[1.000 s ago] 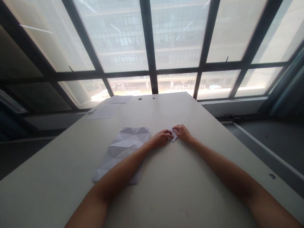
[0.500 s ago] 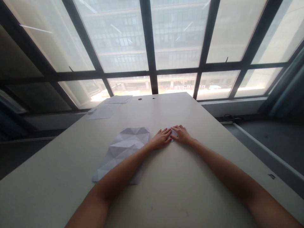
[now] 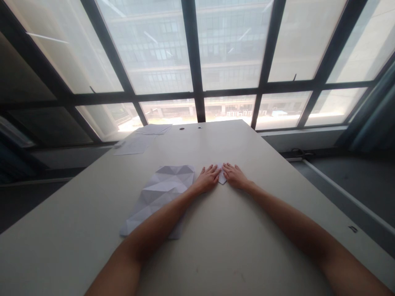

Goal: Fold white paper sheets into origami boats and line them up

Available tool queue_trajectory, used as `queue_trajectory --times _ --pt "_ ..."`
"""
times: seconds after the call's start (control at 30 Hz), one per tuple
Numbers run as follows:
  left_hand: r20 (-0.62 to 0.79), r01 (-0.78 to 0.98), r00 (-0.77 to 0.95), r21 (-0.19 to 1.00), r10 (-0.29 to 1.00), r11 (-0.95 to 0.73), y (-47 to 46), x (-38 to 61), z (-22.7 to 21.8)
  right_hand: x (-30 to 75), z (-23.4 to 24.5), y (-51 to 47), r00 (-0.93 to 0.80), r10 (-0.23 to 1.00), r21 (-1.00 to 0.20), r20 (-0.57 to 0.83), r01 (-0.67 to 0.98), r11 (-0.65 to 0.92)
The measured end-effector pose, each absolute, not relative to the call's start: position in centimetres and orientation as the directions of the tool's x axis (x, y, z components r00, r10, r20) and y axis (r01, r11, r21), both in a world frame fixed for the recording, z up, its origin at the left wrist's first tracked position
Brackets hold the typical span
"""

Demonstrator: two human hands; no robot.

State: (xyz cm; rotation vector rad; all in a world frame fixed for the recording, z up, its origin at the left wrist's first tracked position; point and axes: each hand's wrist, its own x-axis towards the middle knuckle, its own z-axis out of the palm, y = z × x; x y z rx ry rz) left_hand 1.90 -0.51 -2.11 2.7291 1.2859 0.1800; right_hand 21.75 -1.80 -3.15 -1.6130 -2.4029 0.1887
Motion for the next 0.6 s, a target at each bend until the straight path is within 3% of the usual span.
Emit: queue_trajectory --times 0.6 --pt "0.072 0.677 0.722 0.135 0.688 -0.724 -0.31 1.82 -2.17 22.19 -3.19 -1.71 -0.399 0.909 -0.282 0.122 0.864 0.417"
